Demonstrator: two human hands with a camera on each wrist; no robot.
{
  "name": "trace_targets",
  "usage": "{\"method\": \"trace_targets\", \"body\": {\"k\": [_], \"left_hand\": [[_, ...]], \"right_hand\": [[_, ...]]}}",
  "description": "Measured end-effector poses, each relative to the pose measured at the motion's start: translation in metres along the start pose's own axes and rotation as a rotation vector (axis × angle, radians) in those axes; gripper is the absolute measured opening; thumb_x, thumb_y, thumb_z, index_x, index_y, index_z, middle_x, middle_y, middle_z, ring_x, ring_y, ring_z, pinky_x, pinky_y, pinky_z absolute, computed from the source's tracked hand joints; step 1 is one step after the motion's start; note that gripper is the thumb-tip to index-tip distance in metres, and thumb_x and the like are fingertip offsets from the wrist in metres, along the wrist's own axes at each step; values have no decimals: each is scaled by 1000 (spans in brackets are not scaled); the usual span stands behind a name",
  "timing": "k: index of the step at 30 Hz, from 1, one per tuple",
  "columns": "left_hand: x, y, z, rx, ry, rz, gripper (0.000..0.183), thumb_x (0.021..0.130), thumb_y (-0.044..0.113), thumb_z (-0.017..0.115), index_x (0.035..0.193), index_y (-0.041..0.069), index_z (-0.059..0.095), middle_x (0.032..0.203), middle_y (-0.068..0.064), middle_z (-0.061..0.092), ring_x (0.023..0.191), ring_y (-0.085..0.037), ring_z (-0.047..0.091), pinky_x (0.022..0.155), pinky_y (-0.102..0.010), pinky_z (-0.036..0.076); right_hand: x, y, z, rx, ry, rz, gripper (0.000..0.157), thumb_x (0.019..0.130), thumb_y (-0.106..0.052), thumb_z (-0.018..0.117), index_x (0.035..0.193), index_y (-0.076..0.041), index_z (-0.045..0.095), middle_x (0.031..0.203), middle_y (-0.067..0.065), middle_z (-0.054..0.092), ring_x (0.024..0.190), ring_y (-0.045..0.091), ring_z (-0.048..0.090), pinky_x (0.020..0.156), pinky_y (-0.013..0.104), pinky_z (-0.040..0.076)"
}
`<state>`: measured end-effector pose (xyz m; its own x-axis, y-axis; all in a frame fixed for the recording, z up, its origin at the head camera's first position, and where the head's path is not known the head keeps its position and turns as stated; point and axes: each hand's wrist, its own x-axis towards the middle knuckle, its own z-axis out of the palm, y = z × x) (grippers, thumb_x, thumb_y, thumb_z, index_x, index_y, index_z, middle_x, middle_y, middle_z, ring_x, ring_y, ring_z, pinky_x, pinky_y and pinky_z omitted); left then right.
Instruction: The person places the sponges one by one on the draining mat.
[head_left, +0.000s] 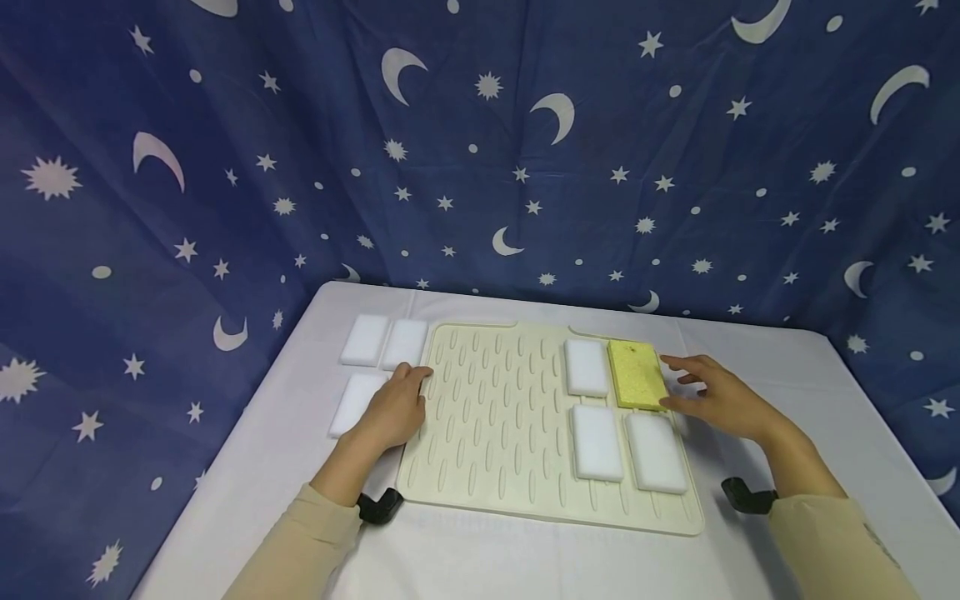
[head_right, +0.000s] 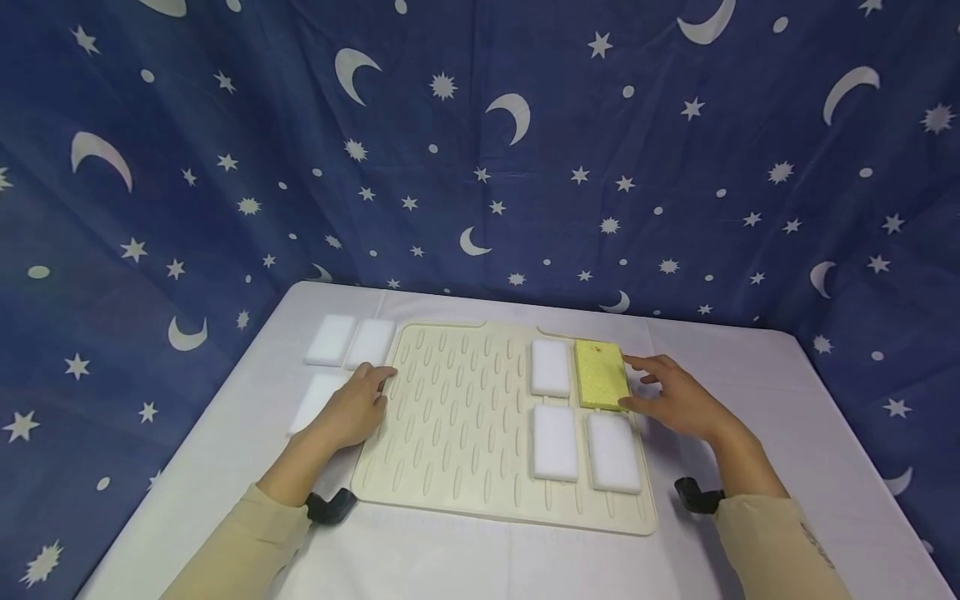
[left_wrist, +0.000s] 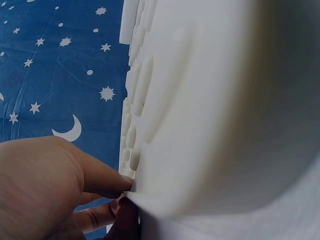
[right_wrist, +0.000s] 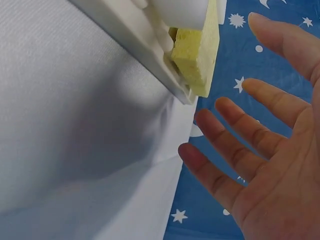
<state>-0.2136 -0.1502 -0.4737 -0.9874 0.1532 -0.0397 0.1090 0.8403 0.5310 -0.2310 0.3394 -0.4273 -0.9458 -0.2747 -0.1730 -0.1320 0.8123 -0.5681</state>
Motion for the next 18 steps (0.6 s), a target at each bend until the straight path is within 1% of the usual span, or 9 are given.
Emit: {"method": "trace_targets", "body": {"k": [5,9,13,18], "left_hand": [[0,-1,0,-3,-1,-1,47,102,5,54,149,1,51,120,-16,57,81,-21,53,74,-35,47],[0,-1,0,1,4,0,46,102,5,54,149,1,51,120,-16,56,82,-21,53,76,-36,48],[0,0,0,1,7,1,46,102,5,54,148,2,51,120,-15,56,83,-21,54,77,-37,49],[-1,0,0,-1,5,-6,46,102,5,54,149,2,51,120,-15,56,82,-21,53,76,-37,49]], "right_hand": [[-1,2,0,0,5,7,82,94,-42,76,159,-7,39,151,25,42,132,49,51,103,66,47],[-3,6,1,4,14,10,81,94,-42,76,158,-7,41,148,24,47,129,48,54,98,64,51],[-5,13,3,9,19,9,79,95,-42,75,157,-6,42,146,23,50,126,46,56,95,63,51],[-7,19,7,5,23,13,75,95,-42,75,154,-8,46,144,23,53,121,41,58,92,56,53]]}}
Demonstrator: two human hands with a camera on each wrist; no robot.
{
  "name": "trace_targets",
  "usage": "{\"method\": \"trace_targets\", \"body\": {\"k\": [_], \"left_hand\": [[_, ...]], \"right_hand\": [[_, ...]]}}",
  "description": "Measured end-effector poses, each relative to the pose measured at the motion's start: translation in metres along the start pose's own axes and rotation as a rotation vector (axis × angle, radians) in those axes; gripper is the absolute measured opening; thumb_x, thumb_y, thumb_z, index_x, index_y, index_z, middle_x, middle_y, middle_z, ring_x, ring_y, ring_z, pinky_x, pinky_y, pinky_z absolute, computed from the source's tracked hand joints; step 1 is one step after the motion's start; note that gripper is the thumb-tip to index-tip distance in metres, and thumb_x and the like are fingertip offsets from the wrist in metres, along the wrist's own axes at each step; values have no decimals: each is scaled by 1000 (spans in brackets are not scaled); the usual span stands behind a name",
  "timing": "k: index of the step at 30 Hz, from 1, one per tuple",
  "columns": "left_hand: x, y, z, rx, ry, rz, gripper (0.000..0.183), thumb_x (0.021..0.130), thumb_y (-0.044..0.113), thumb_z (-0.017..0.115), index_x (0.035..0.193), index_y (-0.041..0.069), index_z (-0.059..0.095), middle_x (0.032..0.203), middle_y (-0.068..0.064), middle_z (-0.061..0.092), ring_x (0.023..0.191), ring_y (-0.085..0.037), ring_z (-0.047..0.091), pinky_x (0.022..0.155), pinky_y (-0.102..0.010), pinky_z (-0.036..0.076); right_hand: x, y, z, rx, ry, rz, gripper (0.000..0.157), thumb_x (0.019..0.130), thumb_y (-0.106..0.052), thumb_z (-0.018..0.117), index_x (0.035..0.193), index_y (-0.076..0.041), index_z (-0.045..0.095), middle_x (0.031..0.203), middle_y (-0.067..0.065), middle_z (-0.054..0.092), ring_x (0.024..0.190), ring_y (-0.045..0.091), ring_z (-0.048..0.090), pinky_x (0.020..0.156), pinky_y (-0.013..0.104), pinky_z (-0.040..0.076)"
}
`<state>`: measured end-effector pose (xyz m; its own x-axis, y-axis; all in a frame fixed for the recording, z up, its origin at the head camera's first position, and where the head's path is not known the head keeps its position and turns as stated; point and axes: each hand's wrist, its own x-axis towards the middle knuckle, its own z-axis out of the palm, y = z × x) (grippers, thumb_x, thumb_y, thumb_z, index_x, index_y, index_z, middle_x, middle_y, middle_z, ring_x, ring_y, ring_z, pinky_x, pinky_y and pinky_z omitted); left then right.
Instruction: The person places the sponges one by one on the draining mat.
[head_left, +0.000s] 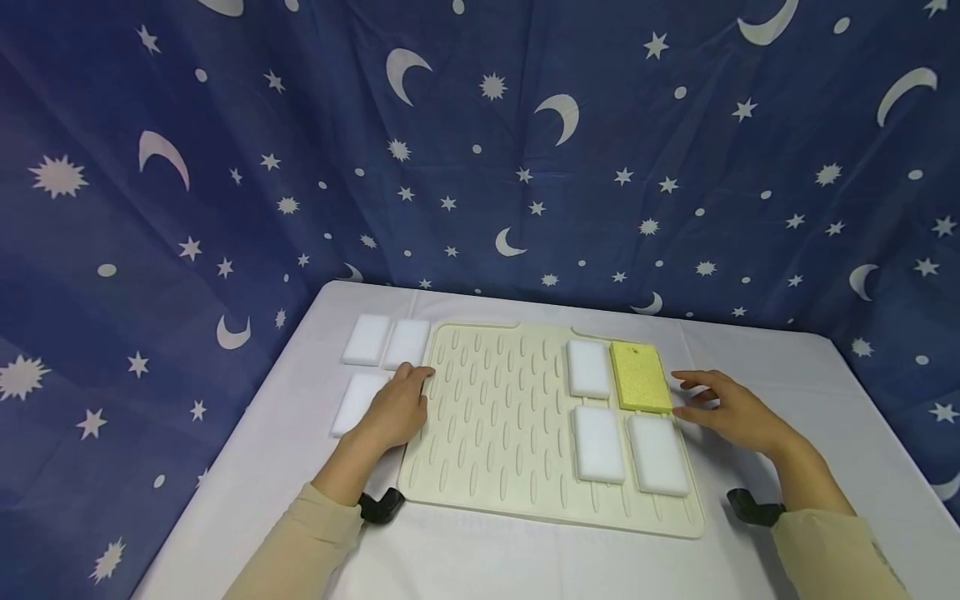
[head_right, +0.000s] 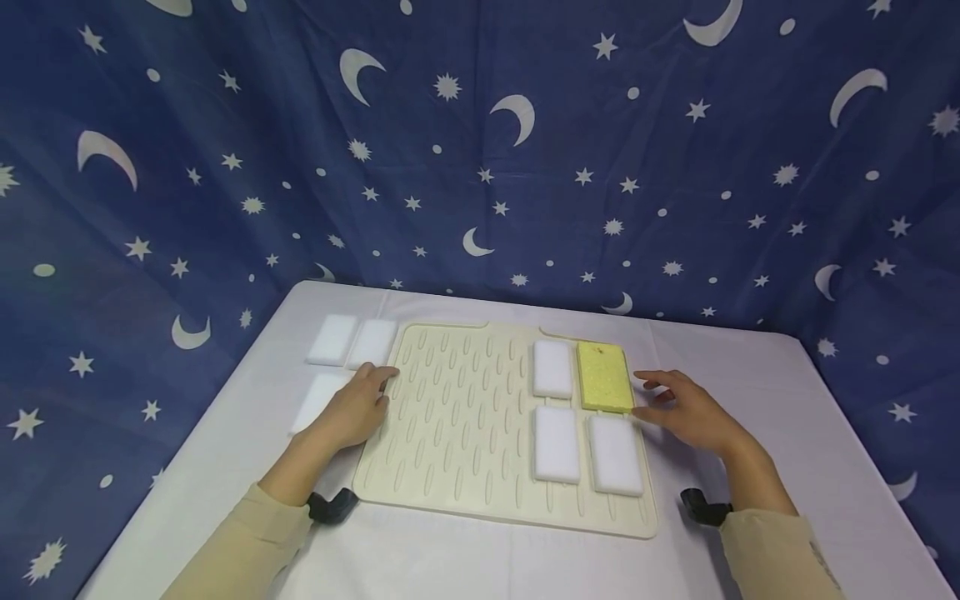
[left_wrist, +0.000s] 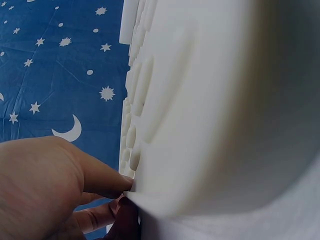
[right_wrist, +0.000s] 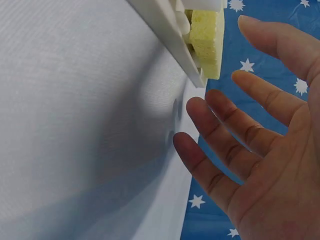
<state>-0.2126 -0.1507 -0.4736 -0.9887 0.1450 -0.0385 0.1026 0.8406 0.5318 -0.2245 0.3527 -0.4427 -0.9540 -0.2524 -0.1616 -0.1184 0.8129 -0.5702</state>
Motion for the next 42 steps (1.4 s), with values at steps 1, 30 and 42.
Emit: {"method": "trace_targets", "body": {"k": [1,30,42], "left_hand": [[0,0,0,1,-1,-1,46,102,5,54,149,2,51,120,-15,56,82,-20,53,76,-37,49],[1,-3,1,11,-4,3,46,103,6,53,149,2,50,121,-15,56,81,-21,52,75,-36,47],[0,0,-1,-15,-9,6,47,103,5,53,150,1,50,119,-13,56,81,-20,52,74,-33,47]], "right_hand": [[0,0,1,3,0,-1,74,95,-41,75,154,-8,46,143,23,53,121,40,59,92,55,53],[2,10,17,25,0,-2,68,92,-31,78,149,-5,52,138,21,53,117,37,54,92,52,48],[1,13,21,70,1,43,72,88,-27,81,150,-4,51,143,24,46,121,41,51,95,55,46]]}}
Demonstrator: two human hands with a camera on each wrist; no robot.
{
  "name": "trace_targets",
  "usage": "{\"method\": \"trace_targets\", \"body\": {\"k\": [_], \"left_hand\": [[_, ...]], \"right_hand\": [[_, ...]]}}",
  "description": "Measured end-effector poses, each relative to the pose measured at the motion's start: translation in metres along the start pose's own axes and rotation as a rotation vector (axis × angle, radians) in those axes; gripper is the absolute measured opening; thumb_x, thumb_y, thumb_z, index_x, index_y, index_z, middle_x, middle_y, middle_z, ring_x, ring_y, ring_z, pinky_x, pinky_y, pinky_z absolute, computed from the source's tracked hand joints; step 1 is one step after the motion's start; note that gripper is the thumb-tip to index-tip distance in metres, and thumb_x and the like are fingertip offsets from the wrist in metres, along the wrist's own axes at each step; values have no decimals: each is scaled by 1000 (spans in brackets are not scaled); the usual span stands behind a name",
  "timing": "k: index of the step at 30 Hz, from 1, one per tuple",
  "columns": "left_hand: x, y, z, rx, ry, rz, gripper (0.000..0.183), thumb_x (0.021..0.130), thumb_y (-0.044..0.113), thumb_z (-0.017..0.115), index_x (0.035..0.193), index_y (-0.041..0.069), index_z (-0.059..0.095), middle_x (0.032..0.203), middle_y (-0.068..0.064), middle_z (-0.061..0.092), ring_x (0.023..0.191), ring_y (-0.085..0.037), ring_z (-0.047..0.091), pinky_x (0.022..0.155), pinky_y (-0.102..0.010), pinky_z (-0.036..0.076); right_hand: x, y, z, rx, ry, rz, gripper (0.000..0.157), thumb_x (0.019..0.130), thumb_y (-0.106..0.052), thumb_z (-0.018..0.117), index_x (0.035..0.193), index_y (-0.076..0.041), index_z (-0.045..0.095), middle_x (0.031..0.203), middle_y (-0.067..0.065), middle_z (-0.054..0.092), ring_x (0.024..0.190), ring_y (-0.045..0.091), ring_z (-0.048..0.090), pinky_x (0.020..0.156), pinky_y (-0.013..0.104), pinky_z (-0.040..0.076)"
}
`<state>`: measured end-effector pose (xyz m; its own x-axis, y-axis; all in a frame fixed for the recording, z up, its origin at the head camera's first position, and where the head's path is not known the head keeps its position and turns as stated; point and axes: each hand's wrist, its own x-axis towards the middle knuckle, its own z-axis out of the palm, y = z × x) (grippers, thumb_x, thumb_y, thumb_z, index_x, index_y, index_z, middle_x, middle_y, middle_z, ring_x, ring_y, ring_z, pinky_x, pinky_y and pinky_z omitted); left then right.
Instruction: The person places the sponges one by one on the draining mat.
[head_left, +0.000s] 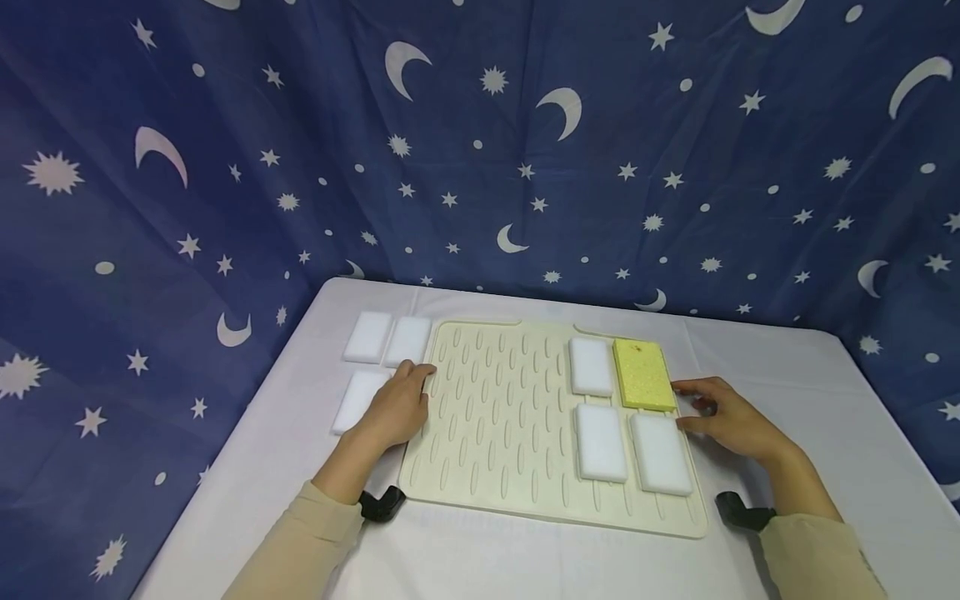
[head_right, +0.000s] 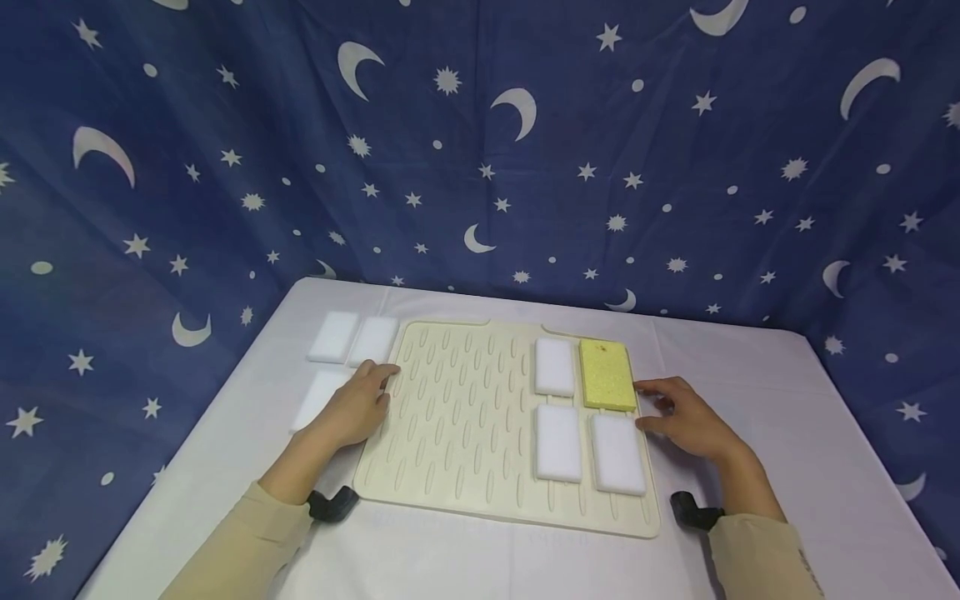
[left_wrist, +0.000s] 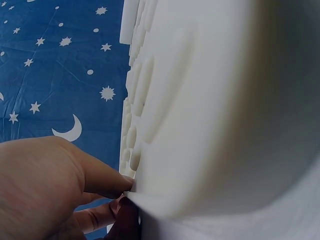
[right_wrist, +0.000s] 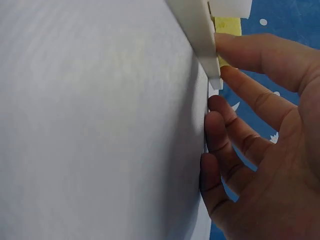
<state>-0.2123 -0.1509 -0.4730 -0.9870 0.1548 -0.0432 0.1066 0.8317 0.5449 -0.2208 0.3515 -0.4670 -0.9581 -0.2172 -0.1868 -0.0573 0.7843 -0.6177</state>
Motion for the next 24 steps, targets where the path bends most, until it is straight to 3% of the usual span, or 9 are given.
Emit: {"method": "trace_targets", "body": {"k": [15,24], "left_hand": [[-1,-1,-1,-4,0,-11,47,104,6,53,150,3,50,119,-12,56,83,-19,53,76,-33,47],[-2,1,0,-9,10,10,46,103,4,55,148,0,52,114,-13,56,77,-19,50,69,-31,45]], "right_hand": [[6,9,6,46,28,28,70,88,-26,79,149,-5,52,143,24,44,122,39,47,97,55,43],[3,15,8,65,28,20,70,90,-29,79,150,-7,51,145,23,43,125,41,48,99,58,43]]}}
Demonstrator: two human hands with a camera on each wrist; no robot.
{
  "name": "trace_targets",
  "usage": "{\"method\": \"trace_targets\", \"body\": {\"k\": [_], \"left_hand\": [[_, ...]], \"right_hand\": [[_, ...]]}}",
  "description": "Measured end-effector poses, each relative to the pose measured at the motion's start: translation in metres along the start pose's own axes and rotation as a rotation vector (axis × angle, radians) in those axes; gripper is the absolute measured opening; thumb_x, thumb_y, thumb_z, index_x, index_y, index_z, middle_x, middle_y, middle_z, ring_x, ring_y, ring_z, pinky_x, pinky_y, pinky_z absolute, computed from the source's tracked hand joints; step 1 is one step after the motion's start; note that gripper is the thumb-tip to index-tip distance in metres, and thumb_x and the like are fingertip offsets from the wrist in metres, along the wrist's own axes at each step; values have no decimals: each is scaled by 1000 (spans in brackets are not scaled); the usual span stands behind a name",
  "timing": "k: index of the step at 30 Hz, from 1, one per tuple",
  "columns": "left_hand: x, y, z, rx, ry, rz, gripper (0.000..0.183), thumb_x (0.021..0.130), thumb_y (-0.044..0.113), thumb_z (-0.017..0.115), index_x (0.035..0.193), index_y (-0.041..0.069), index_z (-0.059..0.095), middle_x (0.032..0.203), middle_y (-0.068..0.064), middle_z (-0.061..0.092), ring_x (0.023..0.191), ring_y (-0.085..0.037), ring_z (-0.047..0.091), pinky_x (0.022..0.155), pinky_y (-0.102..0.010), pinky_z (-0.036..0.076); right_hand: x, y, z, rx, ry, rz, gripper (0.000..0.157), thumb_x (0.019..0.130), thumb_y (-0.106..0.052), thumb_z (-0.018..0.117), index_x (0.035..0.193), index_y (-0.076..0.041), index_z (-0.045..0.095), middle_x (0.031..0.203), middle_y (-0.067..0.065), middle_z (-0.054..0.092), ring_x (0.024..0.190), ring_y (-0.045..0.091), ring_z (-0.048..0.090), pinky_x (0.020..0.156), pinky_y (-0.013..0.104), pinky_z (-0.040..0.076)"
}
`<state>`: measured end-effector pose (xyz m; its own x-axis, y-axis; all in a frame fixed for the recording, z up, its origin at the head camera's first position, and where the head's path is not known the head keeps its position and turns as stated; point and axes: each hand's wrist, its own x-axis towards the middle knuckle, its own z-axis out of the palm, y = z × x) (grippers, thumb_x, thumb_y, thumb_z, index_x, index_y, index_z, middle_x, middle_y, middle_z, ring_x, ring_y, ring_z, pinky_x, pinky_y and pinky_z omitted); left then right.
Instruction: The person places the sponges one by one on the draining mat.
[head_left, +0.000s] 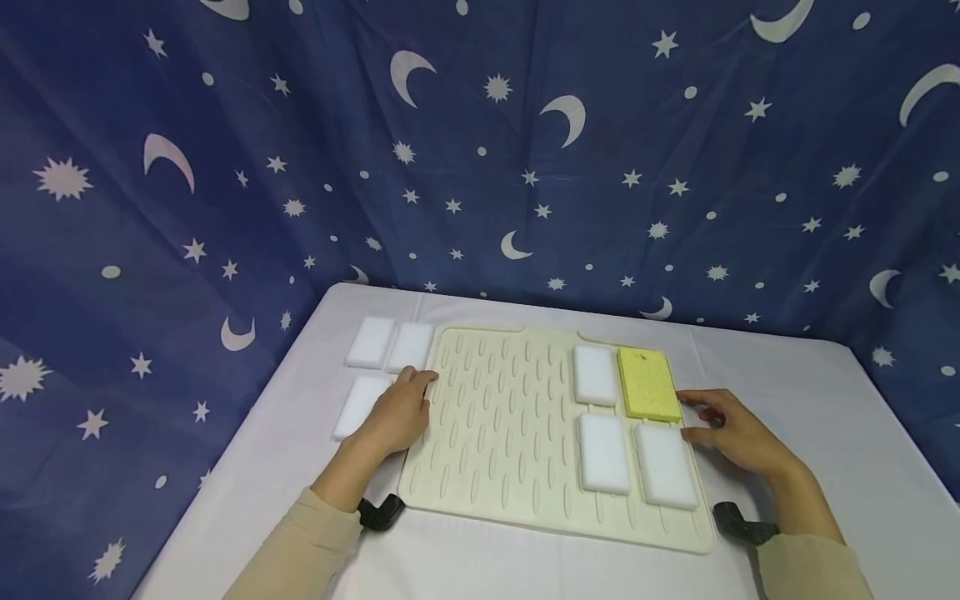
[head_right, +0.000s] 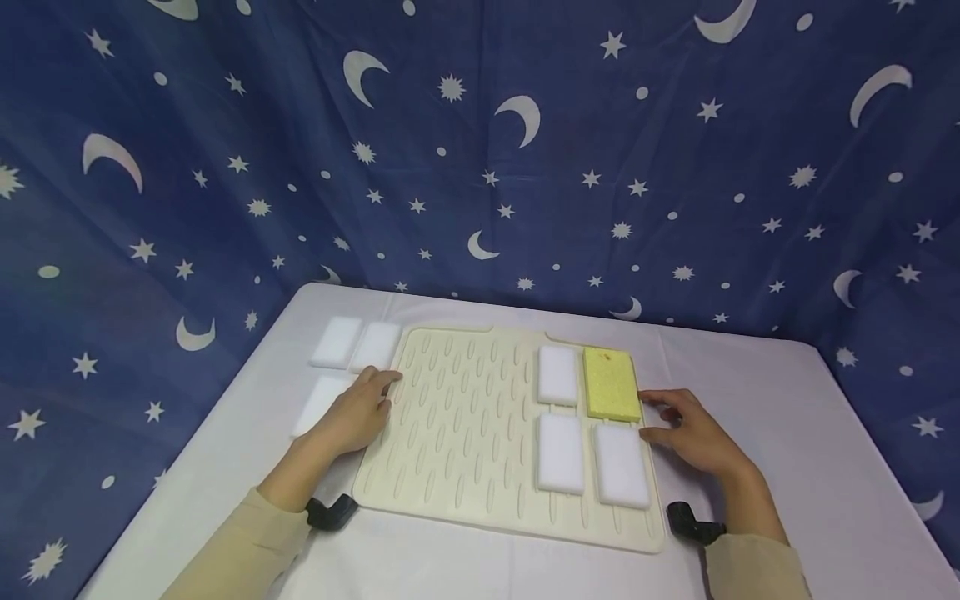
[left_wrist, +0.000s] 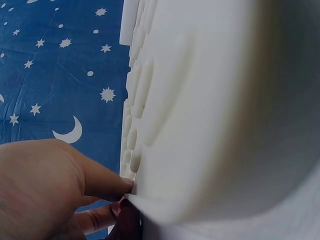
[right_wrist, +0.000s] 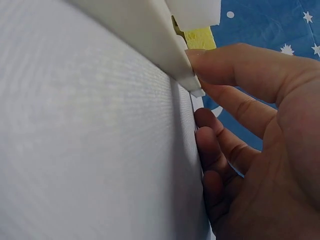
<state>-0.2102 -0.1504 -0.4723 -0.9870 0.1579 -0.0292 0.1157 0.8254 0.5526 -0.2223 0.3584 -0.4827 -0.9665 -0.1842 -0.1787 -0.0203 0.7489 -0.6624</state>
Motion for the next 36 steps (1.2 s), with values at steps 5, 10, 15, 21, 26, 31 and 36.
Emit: {"method": "trace_targets", "body": {"k": [5,10,15,21,26,31,36], "left_hand": [[0,1,1,24,-4,-3,45,103,4,54,149,1,51,117,-13,56,78,-18,51,70,-31,46],[-2,2,0,29,-13,-13,47,104,5,53,150,0,50,120,-13,55,82,-18,53,74,-32,48],[-2,2,-2,23,-18,-25,47,104,6,53,150,1,50,120,-13,55,83,-18,54,75,-33,50],[-1,5,-6,4,-26,-38,46,104,7,52,150,1,50,116,-12,56,82,-17,56,73,-33,51],[0,5,-8,19,-23,-35,46,103,7,54,149,0,51,111,-11,57,83,-17,57,73,-32,51],[0,6,-14,28,-14,-47,48,102,10,58,148,1,52,108,-10,60,84,-19,58,74,-34,52],[-1,8,-22,46,-15,-46,49,101,14,62,148,3,53,108,-9,62,85,-19,59,77,-37,52]], "right_hand": [[0,1,-1,-8,4,-13,68,90,-28,79,148,-7,53,142,22,45,120,36,48,93,47,43],[-1,1,0,-7,6,-18,67,90,-27,79,148,-7,54,141,22,46,119,34,48,91,43,43],[-2,1,2,-9,12,-21,67,90,-26,80,148,-7,54,141,22,46,119,36,49,92,46,44],[-1,1,1,-12,21,-12,68,89,-27,80,148,-7,53,141,22,46,119,35,48,92,47,43],[-1,2,2,-3,22,-21,68,89,-27,80,148,-6,53,141,23,46,118,35,48,92,47,43],[-1,3,3,11,21,-22,68,89,-27,80,148,-6,53,142,22,46,121,36,47,96,51,42],[0,4,2,9,28,-12,69,88,-28,80,148,-7,53,142,23,45,121,37,47,96,52,42]]}}
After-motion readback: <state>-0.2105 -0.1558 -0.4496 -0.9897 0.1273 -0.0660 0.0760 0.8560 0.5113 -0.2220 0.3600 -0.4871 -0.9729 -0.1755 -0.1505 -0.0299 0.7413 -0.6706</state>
